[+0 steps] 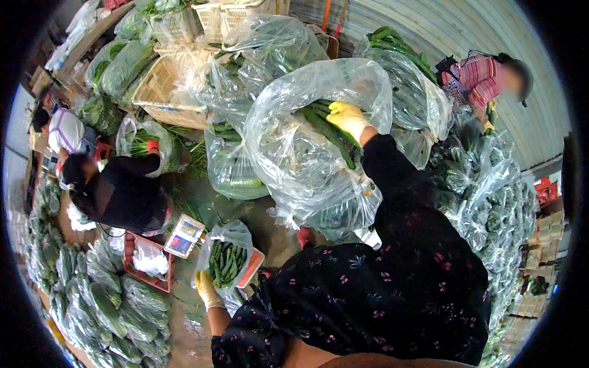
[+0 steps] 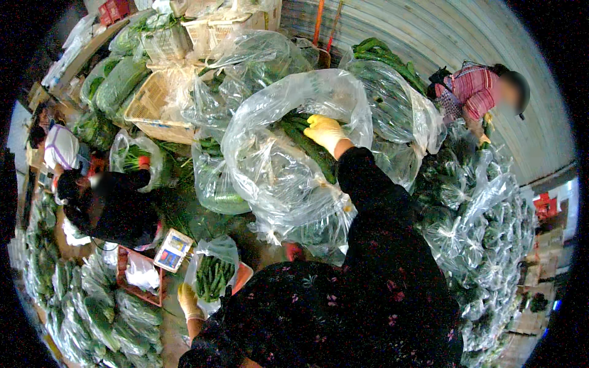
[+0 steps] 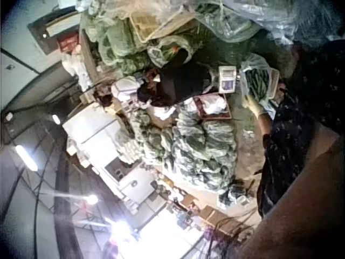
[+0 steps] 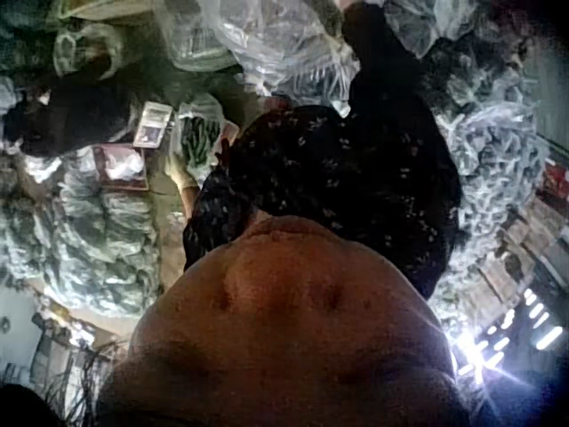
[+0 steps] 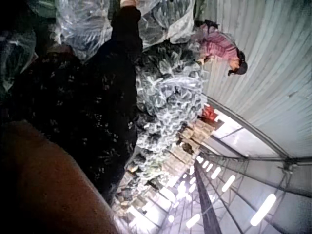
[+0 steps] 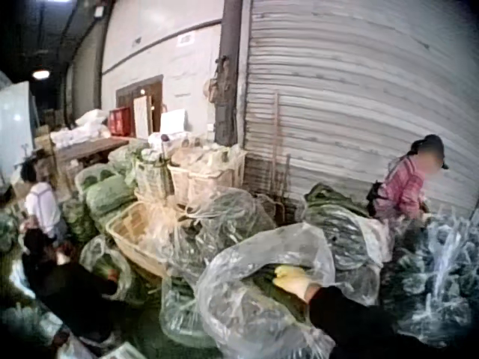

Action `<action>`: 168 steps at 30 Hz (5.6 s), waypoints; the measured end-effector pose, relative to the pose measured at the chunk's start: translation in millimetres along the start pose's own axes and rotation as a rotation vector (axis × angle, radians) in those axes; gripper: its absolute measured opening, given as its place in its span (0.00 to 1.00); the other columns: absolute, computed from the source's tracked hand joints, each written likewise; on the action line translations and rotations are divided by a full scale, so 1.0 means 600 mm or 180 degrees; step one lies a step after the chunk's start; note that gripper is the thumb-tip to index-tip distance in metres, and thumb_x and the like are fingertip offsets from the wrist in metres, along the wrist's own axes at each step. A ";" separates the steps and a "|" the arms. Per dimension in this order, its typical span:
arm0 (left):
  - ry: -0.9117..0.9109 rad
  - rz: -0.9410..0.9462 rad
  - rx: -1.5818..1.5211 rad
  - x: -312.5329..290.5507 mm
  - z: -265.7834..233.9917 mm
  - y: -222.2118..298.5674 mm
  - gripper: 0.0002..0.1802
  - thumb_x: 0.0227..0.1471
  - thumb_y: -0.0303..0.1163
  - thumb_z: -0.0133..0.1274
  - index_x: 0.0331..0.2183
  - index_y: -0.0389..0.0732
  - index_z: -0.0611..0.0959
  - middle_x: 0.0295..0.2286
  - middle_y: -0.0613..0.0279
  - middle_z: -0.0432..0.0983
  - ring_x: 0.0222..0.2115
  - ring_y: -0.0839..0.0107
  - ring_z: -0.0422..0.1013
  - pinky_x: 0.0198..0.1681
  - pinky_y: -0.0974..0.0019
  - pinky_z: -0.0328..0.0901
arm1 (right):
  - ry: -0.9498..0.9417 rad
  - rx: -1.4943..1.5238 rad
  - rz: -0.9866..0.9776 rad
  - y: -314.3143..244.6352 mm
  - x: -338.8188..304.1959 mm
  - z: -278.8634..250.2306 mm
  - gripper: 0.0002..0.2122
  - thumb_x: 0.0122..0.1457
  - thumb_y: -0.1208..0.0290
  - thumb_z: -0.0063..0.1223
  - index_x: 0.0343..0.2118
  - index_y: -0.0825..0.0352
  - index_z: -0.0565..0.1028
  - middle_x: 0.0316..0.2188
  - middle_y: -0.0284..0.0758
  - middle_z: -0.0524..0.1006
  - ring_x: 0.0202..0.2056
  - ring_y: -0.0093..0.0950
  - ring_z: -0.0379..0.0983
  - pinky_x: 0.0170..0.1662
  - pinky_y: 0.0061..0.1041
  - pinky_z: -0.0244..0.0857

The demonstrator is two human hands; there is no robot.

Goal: The person sorts and packs cucumbers into plastic bags, weighing them on a scale and tying the bags shut.

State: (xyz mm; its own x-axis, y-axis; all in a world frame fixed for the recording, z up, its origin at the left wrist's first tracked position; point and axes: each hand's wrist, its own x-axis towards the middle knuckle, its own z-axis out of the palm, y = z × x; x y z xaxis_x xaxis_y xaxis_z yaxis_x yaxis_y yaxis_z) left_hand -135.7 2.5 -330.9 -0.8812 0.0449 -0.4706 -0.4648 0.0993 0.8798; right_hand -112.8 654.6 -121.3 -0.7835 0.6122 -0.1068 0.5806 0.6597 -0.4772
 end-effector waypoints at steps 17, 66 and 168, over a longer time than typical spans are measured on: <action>-0.1780 0.0135 -0.0608 -0.151 0.432 0.364 0.21 0.56 0.35 0.44 0.50 0.35 0.68 0.38 0.56 0.74 0.38 0.71 0.71 0.44 0.69 0.63 | -0.0678 0.0894 -0.0124 0.091 0.100 -0.030 0.45 0.38 0.48 0.61 0.54 0.76 0.57 0.54 0.51 0.59 0.55 0.40 0.56 0.55 0.32 0.52; -0.2494 -0.1148 -0.1569 -0.083 0.500 0.414 0.19 0.50 0.32 0.47 0.44 0.36 0.70 0.30 0.53 0.73 0.28 0.61 0.72 0.35 0.57 0.69 | -0.1078 -0.1740 -0.1389 -0.003 0.065 -0.073 0.21 0.44 0.60 0.55 0.42 0.63 0.72 0.41 0.42 0.74 0.43 0.40 0.69 0.46 0.34 0.63; 0.1686 -0.1073 0.0031 -0.062 -0.119 -0.035 0.34 0.45 0.40 0.53 0.51 0.32 0.65 0.42 0.48 0.72 0.44 0.63 0.68 0.48 0.68 0.60 | -0.2275 0.0745 -0.1890 -0.380 -0.264 0.356 0.25 0.45 0.78 0.53 0.51 0.67 0.65 0.50 0.42 0.66 0.49 0.35 0.65 0.51 0.30 0.59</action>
State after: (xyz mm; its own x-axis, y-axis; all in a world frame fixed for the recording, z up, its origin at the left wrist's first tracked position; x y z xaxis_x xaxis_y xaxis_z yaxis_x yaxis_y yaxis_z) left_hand -99.2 -72.2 -327.0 -0.6108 -0.4888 -0.6229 -0.7259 0.0314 0.6871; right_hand -168.2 314.4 -181.9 -0.9307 -0.2559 -0.2613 0.0467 0.6255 -0.7788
